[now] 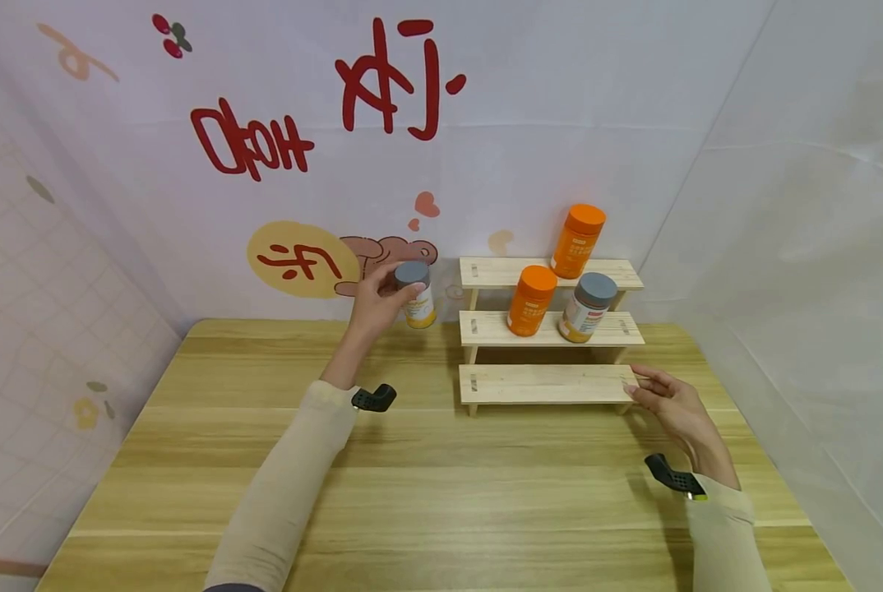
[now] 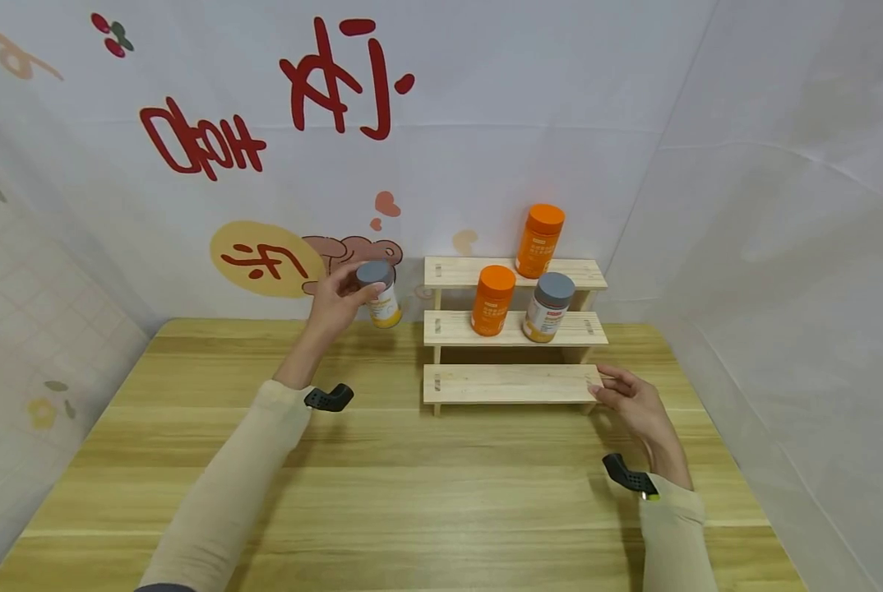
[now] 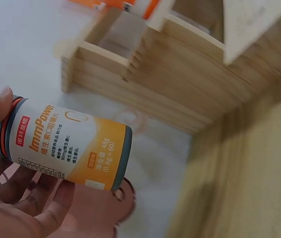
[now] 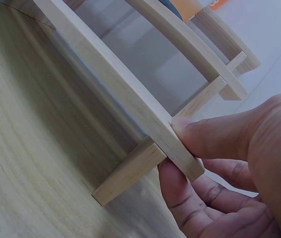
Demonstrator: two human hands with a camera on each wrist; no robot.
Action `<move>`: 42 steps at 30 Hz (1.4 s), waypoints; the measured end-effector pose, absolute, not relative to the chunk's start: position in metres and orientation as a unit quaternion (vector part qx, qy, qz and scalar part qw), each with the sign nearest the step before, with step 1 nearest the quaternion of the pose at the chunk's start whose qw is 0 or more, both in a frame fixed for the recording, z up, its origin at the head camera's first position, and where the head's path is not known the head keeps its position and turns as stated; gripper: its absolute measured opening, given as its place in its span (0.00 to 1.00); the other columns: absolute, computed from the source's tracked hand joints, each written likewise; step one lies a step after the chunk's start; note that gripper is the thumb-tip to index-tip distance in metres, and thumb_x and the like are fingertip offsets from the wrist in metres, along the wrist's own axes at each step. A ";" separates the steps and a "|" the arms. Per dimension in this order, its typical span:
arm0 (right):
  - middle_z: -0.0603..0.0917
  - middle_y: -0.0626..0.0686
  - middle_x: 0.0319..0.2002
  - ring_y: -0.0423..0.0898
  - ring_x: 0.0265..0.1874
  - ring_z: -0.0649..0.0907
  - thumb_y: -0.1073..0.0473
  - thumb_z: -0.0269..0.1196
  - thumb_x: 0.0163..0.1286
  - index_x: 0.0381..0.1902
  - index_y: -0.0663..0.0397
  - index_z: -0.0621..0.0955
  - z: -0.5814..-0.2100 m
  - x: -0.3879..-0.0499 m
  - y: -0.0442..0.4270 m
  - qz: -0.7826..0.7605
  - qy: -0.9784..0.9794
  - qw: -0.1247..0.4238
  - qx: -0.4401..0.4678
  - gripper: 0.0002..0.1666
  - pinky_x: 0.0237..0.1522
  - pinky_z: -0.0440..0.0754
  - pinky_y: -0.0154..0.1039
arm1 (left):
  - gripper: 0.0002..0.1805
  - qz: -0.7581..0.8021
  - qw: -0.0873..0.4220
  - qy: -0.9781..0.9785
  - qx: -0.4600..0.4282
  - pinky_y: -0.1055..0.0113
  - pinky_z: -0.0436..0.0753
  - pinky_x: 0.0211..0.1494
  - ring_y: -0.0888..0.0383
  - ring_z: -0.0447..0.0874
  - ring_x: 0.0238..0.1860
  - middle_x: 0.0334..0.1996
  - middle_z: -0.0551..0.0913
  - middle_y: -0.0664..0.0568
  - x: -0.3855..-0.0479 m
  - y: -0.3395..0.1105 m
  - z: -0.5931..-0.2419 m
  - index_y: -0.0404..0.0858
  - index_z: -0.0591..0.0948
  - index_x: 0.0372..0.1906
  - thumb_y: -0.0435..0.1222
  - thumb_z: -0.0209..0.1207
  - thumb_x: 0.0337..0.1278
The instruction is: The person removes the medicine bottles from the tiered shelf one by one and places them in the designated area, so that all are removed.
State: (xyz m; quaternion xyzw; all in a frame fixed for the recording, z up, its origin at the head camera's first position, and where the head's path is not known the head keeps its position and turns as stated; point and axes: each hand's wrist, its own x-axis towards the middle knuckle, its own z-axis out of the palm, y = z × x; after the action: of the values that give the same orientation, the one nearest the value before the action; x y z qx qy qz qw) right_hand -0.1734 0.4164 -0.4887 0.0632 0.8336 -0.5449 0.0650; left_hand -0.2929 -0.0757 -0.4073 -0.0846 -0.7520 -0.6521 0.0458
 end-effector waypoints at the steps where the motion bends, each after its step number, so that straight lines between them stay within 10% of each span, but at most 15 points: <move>1: 0.81 0.34 0.45 0.28 0.43 0.84 0.49 0.65 0.75 0.79 0.64 0.61 -0.489 -0.174 0.417 -0.545 0.833 0.065 0.063 0.45 0.49 0.86 0.31 | 0.30 -0.653 0.044 -0.752 -0.080 0.58 0.82 0.60 0.47 0.81 0.60 0.61 0.80 0.42 -0.293 -0.076 -0.411 0.42 0.77 0.69 0.41 0.70 0.63; 30: 0.80 0.37 0.47 0.29 0.44 0.83 0.48 0.64 0.75 0.79 0.61 0.61 -0.490 -0.173 0.418 -0.543 0.835 0.066 0.069 0.45 0.50 0.86 0.31 | 0.29 -0.617 -0.042 -0.780 -0.094 0.43 0.72 0.72 0.44 0.73 0.68 0.65 0.77 0.42 -0.290 -0.102 -0.473 0.43 0.75 0.70 0.38 0.67 0.66; 42: 0.80 0.36 0.47 0.29 0.44 0.83 0.46 0.65 0.74 0.79 0.60 0.62 -0.488 -0.171 0.416 -0.535 0.839 0.067 0.070 0.45 0.50 0.85 0.31 | 0.33 -0.616 -0.066 -0.779 -0.097 0.51 0.77 0.62 0.43 0.73 0.67 0.68 0.74 0.43 -0.286 -0.110 -0.473 0.47 0.71 0.75 0.38 0.66 0.66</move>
State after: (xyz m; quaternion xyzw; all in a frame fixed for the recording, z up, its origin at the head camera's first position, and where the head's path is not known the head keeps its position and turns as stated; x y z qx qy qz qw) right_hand -0.1706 0.4155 -0.4878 0.0696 0.8391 -0.5353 0.0667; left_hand -0.2860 -0.1105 -0.4733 -0.0974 -0.7789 -0.6160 -0.0664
